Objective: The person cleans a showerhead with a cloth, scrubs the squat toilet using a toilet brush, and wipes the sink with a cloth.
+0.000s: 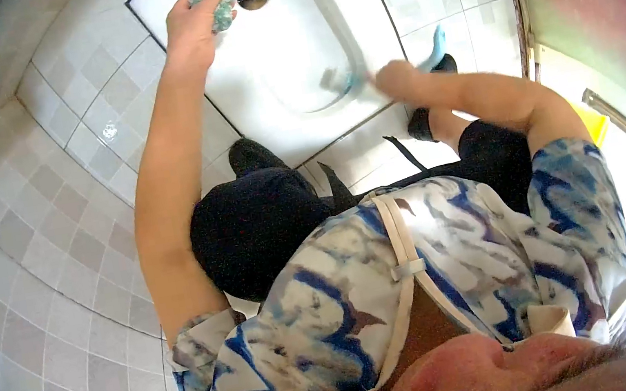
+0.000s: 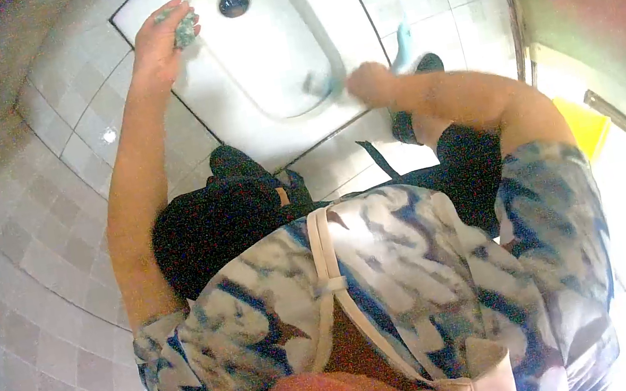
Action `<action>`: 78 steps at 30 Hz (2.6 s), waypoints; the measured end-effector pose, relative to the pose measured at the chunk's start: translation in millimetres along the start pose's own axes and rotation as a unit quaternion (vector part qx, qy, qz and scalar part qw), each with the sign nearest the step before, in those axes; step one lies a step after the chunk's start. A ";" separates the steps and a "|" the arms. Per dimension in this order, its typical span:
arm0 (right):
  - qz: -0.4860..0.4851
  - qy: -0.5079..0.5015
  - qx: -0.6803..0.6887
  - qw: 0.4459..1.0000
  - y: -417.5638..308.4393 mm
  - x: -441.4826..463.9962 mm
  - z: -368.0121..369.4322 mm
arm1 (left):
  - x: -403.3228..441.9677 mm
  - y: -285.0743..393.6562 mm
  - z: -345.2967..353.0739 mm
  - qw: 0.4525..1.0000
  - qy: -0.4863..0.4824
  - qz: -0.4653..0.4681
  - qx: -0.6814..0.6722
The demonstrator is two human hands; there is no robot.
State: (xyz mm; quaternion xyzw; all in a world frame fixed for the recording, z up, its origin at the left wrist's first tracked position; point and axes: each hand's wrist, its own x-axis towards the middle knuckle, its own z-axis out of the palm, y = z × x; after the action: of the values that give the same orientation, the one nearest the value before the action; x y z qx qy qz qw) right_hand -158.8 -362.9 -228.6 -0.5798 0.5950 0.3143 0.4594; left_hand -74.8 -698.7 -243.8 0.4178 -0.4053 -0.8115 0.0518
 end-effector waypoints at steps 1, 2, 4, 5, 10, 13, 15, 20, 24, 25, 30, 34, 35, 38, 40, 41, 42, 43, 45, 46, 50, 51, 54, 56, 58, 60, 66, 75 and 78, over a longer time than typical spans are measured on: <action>0.044 0.008 0.102 0.994 -26.3 5.5 10.6 | -2.1 1.5 0.3 1.000 0.002 0.006 0.007; -0.027 -0.020 0.110 0.993 -42.9 -0.4 -11.9 | -1.9 -0.8 -1.4 1.000 0.003 0.004 0.007; -0.048 -0.062 0.207 0.975 -55.2 7.7 -42.4 | 2.1 -2.6 1.0 1.000 -0.014 -0.001 -0.012; -0.047 -0.055 0.227 0.971 -51.7 19.1 -39.0 | -1.4 -2.1 4.2 1.000 -0.013 0.015 0.010; -0.038 -0.076 0.246 0.965 -48.0 26.1 -7.1 | 2.5 -5.3 2.8 1.000 -0.027 0.007 -0.006; -0.007 -0.048 0.139 0.989 -28.9 8.4 10.0 | 0.2 -3.2 5.2 1.000 -0.019 -0.002 0.004; -0.013 -0.015 0.138 0.990 -35.5 12.0 2.4 | -4.8 3.1 9.0 1.000 -0.003 0.010 0.019; -0.081 -0.005 0.240 0.967 -66.2 57.7 -11.7 | -1.0 0.3 13.8 1.000 -0.022 0.006 -0.001; 0.007 0.039 0.099 0.994 -37.9 12.0 17.3 | -2.4 -1.0 13.0 0.999 -0.038 0.016 0.005; 0.069 0.021 0.097 0.993 -27.9 13.6 22.0 | -2.0 -0.1 10.3 1.000 -0.024 0.012 0.006; -0.017 -0.042 -0.137 0.990 -19.3 13.6 -12.9 | -6.3 5.8 4.2 1.000 0.002 0.008 0.015; -0.007 0.017 0.193 0.981 -61.9 8.9 -7.6 | -4.6 -4.5 1.7 1.000 0.009 -0.008 0.010; 0.009 -0.001 0.240 0.971 -73.2 14.4 -8.3 | -3.8 -6.3 3.3 1.000 0.011 -0.004 0.014; 0.018 0.038 0.227 0.973 -79.5 1.3 2.3 | 1.1 -2.3 9.6 1.000 -0.003 -0.011 0.000; -0.010 0.011 0.117 0.993 -52.4 -14.9 1.1 | -0.3 0.7 11.1 1.000 -0.018 -0.002 0.007; -0.018 -0.018 0.042 0.999 -40.9 -23.6 -12.4 | -1.3 -1.6 8.0 1.000 -0.015 -0.004 0.008; 0.018 -0.036 -0.026 0.999 -29.7 -22.3 -10.5 | 0.7 -2.4 5.7 1.000 -0.012 -0.004 0.007; 0.009 -0.027 -0.049 0.998 -12.3 -21.2 -10.8 | 4.5 -1.7 5.3 1.000 -0.013 0.000 0.008; 0.002 -0.021 -0.074 0.997 -2.1 -18.2 -10.0 | 2.3 -3.7 1.6 1.000 -0.011 0.001 0.012; -0.034 0.008 -0.094 0.995 -7.8 -8.4 -0.1 | 1.6 -4.0 -0.6 1.000 -0.007 0.001 0.015; -0.035 0.064 0.081 0.994 -41.6 -8.0 -5.4 | -8.0 -3.7 -9.0 1.000 0.003 0.009 0.025; -0.033 0.064 0.079 0.994 -38.3 -11.0 -7.1 | -7.6 -4.6 -8.9 1.000 0.013 0.002 0.014; -0.007 0.050 -0.040 0.998 -9.9 -6.4 -9.1 | -10.1 3.1 -6.6 0.999 0.024 0.014 0.025; 0.062 0.033 -0.111 0.991 24.0 3.8 -30.2 | -6.7 3.1 -8.7 1.000 0.009 0.020 0.017; -0.006 0.090 -0.253 0.963 51.7 5.8 -58.0 | -9.1 5.3 -6.7 1.000 0.018 0.010 0.012; 0.018 0.121 -0.313 0.942 66.3 34.7 -71.6 | -10.1 5.1 -4.6 1.000 0.025 0.002 0.006; 0.006 0.128 -0.199 0.972 41.8 32.0 -35.0 | -14.5 7.4 -1.5 1.000 0.020 0.015 0.016; -0.083 -0.078 0.215 0.970 -53.8 56.5 -3.4 | -6.4 5.9 -5.6 1.000 0.014 0.015 -0.018; 0.010 -0.139 0.301 0.943 -54.5 62.9 5.5 | -1.7 2.0 0.6 1.000 -0.005 0.010 0.010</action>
State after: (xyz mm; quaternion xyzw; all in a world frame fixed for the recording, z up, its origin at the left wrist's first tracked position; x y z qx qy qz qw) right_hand -98.5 -390.2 -279.3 -0.3591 0.5979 0.2019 0.6876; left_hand -74.6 -699.0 -241.1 0.4099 -0.4173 -0.8093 0.0535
